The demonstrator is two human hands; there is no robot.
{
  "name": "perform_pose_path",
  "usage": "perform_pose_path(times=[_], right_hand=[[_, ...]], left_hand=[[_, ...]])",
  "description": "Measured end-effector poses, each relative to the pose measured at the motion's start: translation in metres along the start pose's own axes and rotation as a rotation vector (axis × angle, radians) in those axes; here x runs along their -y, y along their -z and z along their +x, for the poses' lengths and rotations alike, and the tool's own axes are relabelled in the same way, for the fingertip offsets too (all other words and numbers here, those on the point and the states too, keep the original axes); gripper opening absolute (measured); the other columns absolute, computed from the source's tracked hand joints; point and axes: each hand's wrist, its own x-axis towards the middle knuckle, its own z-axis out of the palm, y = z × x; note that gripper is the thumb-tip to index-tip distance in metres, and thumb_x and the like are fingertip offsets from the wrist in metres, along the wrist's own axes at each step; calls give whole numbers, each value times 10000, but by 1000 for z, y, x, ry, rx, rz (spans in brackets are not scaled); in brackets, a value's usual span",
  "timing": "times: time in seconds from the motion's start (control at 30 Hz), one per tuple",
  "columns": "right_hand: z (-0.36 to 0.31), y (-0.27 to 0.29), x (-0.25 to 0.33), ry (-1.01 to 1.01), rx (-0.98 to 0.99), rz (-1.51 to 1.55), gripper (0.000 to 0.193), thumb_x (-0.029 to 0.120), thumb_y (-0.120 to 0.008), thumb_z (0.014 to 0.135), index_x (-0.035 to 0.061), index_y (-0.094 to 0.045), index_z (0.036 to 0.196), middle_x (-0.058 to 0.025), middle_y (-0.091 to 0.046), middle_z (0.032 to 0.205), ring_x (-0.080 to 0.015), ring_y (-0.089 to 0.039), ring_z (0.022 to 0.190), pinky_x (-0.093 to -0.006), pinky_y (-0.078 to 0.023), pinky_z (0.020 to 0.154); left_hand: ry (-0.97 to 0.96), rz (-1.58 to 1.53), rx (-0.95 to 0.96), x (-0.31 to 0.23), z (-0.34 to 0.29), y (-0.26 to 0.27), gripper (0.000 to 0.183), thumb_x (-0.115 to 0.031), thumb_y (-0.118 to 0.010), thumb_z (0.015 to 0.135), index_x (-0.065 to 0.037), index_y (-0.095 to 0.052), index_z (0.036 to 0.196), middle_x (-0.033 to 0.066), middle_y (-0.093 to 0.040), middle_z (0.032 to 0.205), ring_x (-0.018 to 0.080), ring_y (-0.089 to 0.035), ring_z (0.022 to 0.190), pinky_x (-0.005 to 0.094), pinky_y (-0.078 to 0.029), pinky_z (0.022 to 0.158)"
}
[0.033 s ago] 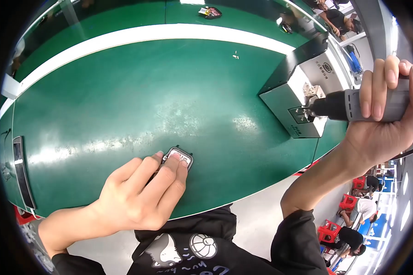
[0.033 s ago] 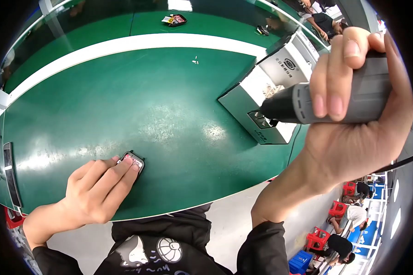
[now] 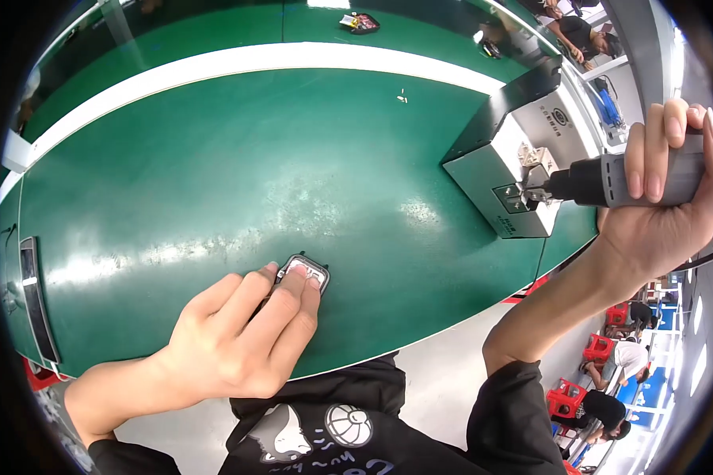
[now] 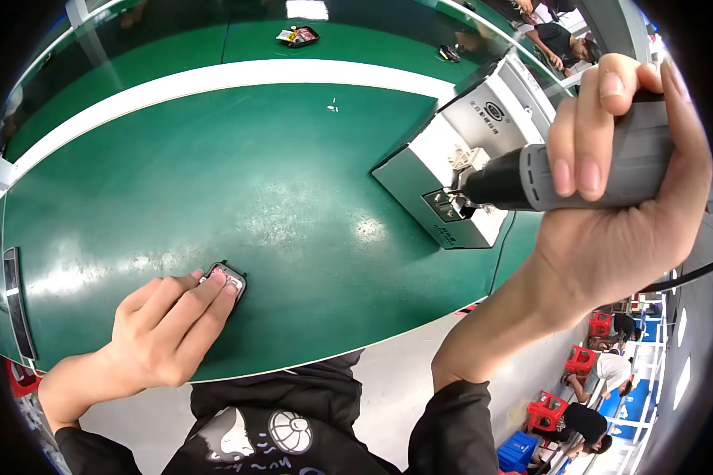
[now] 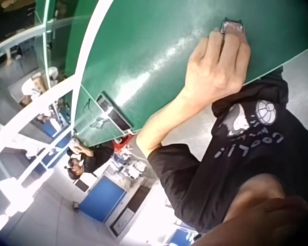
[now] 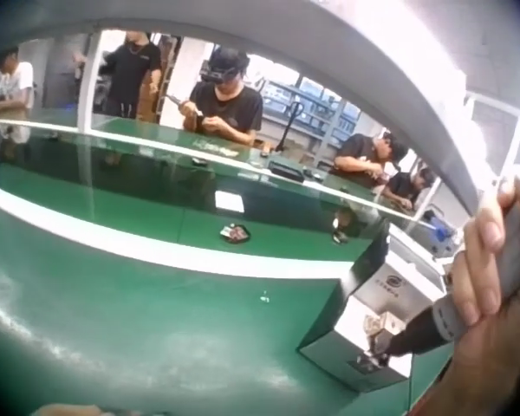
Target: Assembling small electronic components using an electric screwdriver at a factory workstation.
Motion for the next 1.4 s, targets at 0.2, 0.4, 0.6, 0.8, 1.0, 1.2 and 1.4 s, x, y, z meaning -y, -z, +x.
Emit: perform_pose_path(times=[0.2,0.4,0.6,0.8,1.0,1.2,1.4], right_hand=[[6,34,-7,-58,-36,-88,248,159,-565,1074,-82,-601,1027,-168,-599,900,-103,-419,506,-237,-366,452],[2,36,-20,-78,-60,-106,232,145,-562,1072,-74,-617,1017,-169,-612,882,-101,-388,489,-237,-346,419],[5,41,-24,-79,-63,-66,227,145,-563,1066,-65,-614,996,-159,-606,849,-100,-382,498,-234,-333,410],[1,43,-22,-74,-36,-29,218,144,-562,1059,-58,-619,998,-153,-594,834,-99,-382,499,-230,-334,412],[4,41,-26,-101,-40,-55,215,153,-565,1057,-49,-622,1010,-151,-593,837,-92,-376,494,-230,-336,414],[10,33,-26,-194,-76,17,259,207,-616,1047,-35,-617,956,-205,-645,822,-124,-424,430,-258,-364,403],[-15,9,-19,-130,115,372,241,192,-458,1108,-43,-511,1108,-157,-569,888,-106,-400,435,-246,-380,348]], left_hand=[[10,-28,42,1,1,2,201,23,-764,737,9,-754,937,85,-700,893,185,-642,725,279,-404,574],[23,-11,50,0,4,0,225,11,-750,732,12,-752,958,78,-686,885,184,-639,728,288,-399,581],[38,4,58,-2,5,-2,218,-3,-749,739,12,-749,956,64,-644,859,186,-633,730,299,-405,586],[53,-6,61,-4,5,-3,190,-9,-748,754,4,-747,944,61,-637,853,191,-630,733,301,-405,583],[63,25,47,-3,3,-6,163,-13,-751,754,-8,-734,916,53,-607,826,194,-608,724,310,-399,577],[48,62,78,1,6,1,126,-13,-759,762,-31,-705,874,44,-565,806,195,-571,715,320,-394,588],[53,23,110,14,2,3,238,-46,-787,774,-39,-752,1009,25,-608,891,181,-574,731,300,-479,591]])
